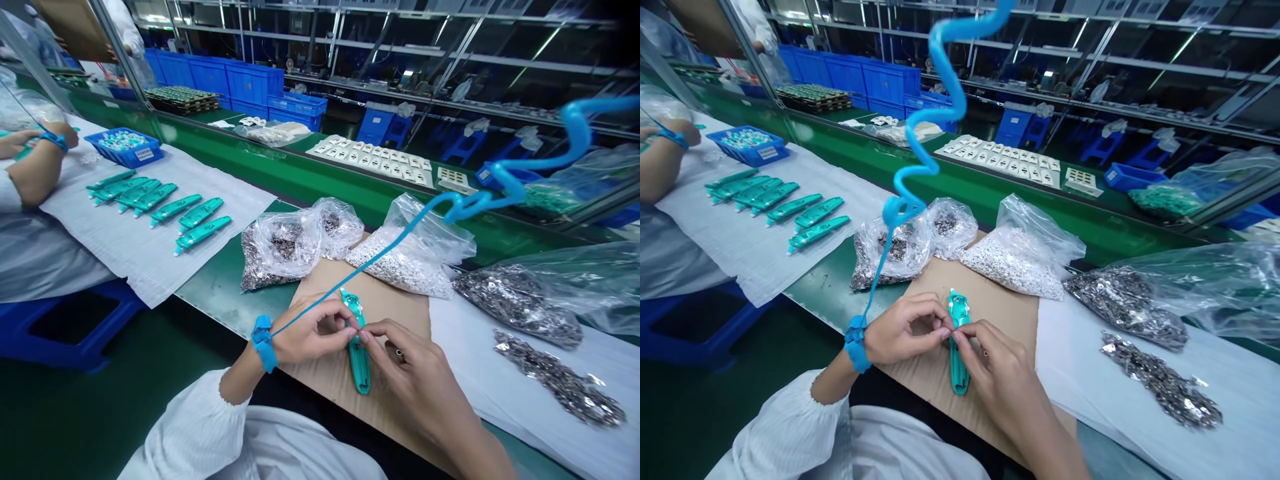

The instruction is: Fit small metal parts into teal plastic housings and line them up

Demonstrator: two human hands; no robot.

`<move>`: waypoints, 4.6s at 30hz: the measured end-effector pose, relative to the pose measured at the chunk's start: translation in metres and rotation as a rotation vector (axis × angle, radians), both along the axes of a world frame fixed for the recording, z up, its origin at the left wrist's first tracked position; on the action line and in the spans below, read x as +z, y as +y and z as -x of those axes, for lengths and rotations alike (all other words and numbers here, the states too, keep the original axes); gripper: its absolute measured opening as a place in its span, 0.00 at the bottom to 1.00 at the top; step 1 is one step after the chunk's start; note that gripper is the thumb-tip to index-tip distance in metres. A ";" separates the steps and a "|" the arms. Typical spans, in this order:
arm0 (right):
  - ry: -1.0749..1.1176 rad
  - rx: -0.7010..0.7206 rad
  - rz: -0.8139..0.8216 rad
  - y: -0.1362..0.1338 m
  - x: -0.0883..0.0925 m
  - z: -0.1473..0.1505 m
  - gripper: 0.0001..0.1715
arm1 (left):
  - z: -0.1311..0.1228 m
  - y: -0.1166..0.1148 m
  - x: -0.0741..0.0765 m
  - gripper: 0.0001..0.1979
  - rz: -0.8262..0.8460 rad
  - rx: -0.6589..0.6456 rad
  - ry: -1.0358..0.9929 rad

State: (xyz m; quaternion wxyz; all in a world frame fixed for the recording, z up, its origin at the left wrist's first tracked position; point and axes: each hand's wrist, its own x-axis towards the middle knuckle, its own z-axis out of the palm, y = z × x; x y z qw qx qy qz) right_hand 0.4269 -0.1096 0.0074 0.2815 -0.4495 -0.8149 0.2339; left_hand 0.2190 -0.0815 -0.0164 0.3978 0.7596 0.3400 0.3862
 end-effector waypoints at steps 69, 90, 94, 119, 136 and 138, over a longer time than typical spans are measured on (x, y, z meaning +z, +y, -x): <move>-0.272 0.226 -0.030 0.008 -0.018 -0.029 0.16 | 0.014 0.001 -0.015 0.10 -0.254 -0.113 0.422; -0.160 0.236 0.083 0.009 -0.023 -0.032 0.16 | 0.016 0.004 -0.022 0.13 -0.326 -0.124 0.413; -0.149 0.167 0.139 0.007 -0.020 -0.035 0.17 | 0.015 0.003 -0.022 0.13 -0.320 -0.127 0.411; 1.232 -0.207 0.624 0.015 -0.004 0.043 0.20 | 0.014 0.002 -0.025 0.13 -0.313 -0.152 0.449; 1.226 -0.092 0.595 0.010 -0.029 0.053 0.08 | 0.010 0.004 -0.029 0.14 -0.343 -0.193 0.480; 1.211 -0.100 0.591 0.010 -0.027 0.053 0.07 | 0.011 0.003 -0.027 0.14 -0.337 -0.193 0.476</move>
